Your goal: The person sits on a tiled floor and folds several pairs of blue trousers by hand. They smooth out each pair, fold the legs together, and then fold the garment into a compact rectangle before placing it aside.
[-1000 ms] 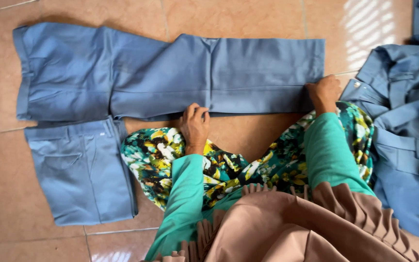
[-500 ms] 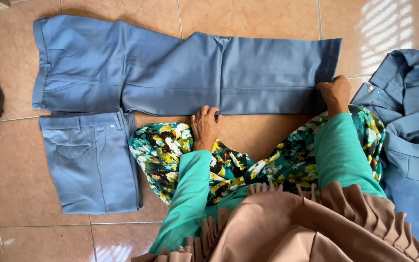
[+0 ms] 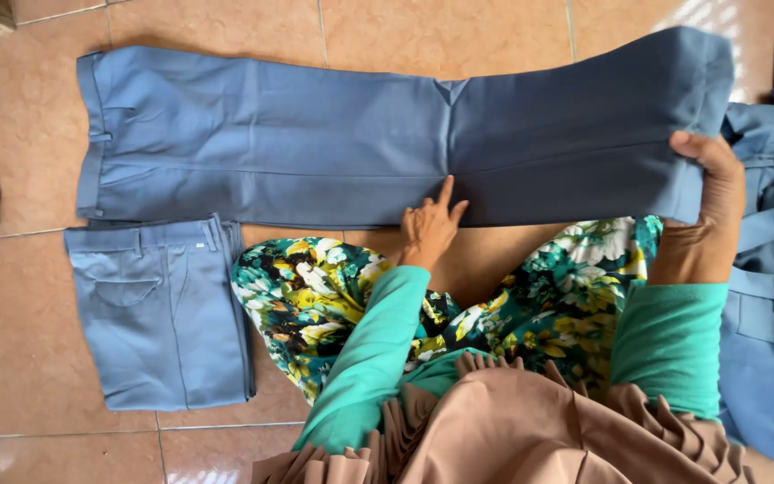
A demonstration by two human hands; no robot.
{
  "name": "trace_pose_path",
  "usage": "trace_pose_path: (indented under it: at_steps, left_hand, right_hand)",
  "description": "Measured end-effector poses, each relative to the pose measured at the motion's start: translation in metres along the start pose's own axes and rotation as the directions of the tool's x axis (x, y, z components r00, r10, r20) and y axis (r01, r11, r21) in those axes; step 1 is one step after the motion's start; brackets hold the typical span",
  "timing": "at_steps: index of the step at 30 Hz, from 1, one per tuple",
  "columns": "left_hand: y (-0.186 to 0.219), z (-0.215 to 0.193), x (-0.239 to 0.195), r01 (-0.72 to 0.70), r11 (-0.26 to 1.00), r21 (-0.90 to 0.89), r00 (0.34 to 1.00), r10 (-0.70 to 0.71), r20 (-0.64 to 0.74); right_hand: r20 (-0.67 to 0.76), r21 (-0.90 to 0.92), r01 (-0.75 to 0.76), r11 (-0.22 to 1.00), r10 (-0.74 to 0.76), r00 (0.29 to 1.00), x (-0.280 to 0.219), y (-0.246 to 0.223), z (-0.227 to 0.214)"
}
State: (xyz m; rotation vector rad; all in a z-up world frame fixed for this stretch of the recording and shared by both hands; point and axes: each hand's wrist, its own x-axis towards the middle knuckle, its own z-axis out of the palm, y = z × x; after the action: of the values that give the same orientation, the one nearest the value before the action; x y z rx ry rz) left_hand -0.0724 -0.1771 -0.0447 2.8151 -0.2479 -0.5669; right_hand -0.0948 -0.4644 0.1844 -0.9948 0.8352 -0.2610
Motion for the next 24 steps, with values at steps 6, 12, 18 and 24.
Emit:
trace_pose_path:
  at_steps: [6,12,18,24]
  left_hand:
    - [0.073,0.003,0.008,-0.138,0.99,-0.014,0.988,0.138,0.066]
    - [0.072,0.006,0.035,-0.057,0.877,-0.477,0.959,0.181,0.218]
    - [-0.077,-0.013,0.067,0.281,-0.17,-0.945,0.913,-0.256,0.317]
    - [-0.167,-0.048,0.028,0.103,-0.528,-0.843,0.833,-0.417,0.363]
  right_hand:
    - [0.028,0.129,0.073,0.989,-0.077,0.997,-0.008,-0.02,0.026]
    - [0.242,-0.118,0.074,0.99,-0.044,0.969,-0.018,0.024,0.102]
    - [0.588,-0.073,0.147,0.986,-0.076,0.805,0.0,0.139,0.172]
    - [0.677,-0.392,0.145,0.908,0.179,0.714,0.009,0.194,0.166]
